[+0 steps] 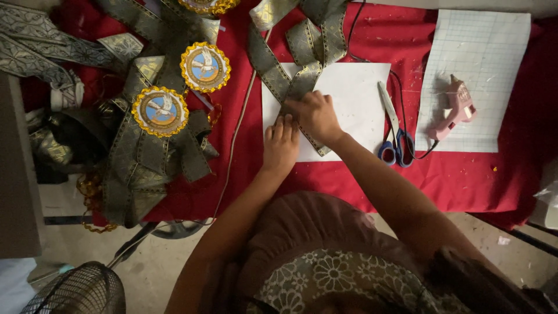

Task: Assembling award sashes by gluing medallions onto ribbons using a hot glue gun.

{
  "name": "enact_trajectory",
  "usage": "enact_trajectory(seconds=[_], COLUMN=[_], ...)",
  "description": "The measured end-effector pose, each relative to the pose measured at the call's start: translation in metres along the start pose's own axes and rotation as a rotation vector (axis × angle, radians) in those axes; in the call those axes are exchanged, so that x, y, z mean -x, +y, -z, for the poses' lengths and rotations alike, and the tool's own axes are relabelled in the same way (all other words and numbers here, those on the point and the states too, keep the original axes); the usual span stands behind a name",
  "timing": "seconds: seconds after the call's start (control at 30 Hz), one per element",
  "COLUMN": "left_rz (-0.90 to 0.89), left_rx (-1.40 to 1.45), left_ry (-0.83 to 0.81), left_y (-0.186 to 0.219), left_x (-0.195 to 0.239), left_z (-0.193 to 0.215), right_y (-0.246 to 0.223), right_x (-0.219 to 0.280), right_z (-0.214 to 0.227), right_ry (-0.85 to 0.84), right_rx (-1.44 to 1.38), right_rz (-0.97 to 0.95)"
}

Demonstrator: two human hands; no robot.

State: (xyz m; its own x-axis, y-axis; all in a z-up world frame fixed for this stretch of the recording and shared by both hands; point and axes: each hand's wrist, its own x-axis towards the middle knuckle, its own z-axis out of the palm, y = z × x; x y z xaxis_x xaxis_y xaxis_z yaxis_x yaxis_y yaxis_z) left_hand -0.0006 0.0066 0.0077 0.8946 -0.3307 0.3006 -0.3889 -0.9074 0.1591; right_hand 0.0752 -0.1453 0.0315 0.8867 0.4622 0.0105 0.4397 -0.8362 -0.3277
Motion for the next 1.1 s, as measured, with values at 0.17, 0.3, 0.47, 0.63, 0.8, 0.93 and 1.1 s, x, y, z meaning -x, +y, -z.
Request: enact_trajectory(seconds=[0.17, 0.3, 0.47, 0.63, 0.8, 0.93, 1.1], left_rz=[-0.004, -0.011, -0.041, -0.064, -0.008, -0.117, -0.114], left_rx=[0.005, 0.046, 0.067, 0.105, 0.085, -0.133, -0.012], left_ry=[-0.006, -0.052, -0.114, -0.116, -0.323, -0.328, -0.49], left_y=[0.0, -0.006, -0.013, -0.022, -0.033, -0.028, -0.017], left_x=[0.006, 0.005, 0.022, 0.015, -0.019, -0.05, -0.068], left_z=[-0.002, 0.008, -0.007, -0.014, -0.029, -0.025, -0.028], right_y=[0.016, 0.03, 0.031, 0.043, 0.098, 0.085, 0.06], right_x=[-0.008, -0.013, -0.012, -0.016, 0.0, 0.03, 0.066], right_z=[-0.003, -0.006, 0.006, 0.004, -0.003, 0.013, 0.014], right_ry=[0.158, 0.157, 0.058, 0.07, 0.244, 0.336, 0.401], right_rx=[0.174, 0.262, 0.279, 0.117, -0.884, -0.408, -0.173], right_rz=[-0.008, 0.054, 0.036, -0.061, -0.35, -0.183, -0.026])
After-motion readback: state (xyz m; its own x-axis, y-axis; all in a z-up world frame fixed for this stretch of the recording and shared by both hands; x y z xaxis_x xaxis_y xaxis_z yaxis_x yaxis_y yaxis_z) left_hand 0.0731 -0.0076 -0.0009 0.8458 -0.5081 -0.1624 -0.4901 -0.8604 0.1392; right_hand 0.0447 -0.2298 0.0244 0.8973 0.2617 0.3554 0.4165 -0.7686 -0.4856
